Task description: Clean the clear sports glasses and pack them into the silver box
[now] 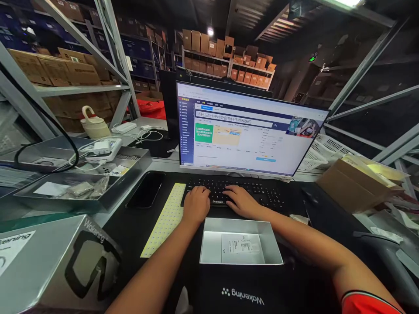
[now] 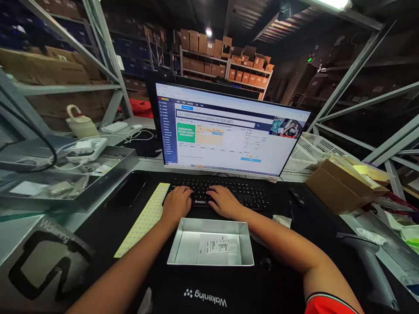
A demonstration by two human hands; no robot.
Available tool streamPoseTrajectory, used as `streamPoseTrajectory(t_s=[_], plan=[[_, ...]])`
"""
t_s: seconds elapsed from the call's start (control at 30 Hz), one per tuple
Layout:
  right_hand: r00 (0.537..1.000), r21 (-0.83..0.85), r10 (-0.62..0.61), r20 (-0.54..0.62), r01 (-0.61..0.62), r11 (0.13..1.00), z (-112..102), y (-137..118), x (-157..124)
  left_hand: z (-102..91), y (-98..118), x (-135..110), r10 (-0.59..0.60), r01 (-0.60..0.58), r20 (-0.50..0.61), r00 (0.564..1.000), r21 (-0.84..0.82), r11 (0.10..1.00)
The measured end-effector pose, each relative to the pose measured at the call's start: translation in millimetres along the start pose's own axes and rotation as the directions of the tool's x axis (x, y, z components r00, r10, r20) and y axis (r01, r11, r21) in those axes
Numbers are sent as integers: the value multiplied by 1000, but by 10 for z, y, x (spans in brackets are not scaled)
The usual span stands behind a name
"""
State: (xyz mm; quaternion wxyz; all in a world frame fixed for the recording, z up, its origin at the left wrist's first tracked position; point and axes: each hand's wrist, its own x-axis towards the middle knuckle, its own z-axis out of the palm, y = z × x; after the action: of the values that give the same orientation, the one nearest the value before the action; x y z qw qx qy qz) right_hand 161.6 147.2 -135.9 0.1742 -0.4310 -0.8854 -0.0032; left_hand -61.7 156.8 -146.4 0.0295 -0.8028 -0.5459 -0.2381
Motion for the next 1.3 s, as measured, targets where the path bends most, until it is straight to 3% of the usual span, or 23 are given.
streamPoseTrajectory(t_s=[0.33, 0.6, 1.3], plan=[[993, 8, -115, -26, 115, 993, 29, 2, 137, 24, -27, 5, 9, -9, -27, 1000, 5, 1000], [996, 79, 45, -82, -39, 996, -19, -15, 205, 20, -23, 1, 1, -1, -30, 1000, 0, 1000], [999, 67, 15, -49, -11, 998, 20, -64, 190, 85, -1, -53, 20, -21, -80, 997, -17, 1000]])
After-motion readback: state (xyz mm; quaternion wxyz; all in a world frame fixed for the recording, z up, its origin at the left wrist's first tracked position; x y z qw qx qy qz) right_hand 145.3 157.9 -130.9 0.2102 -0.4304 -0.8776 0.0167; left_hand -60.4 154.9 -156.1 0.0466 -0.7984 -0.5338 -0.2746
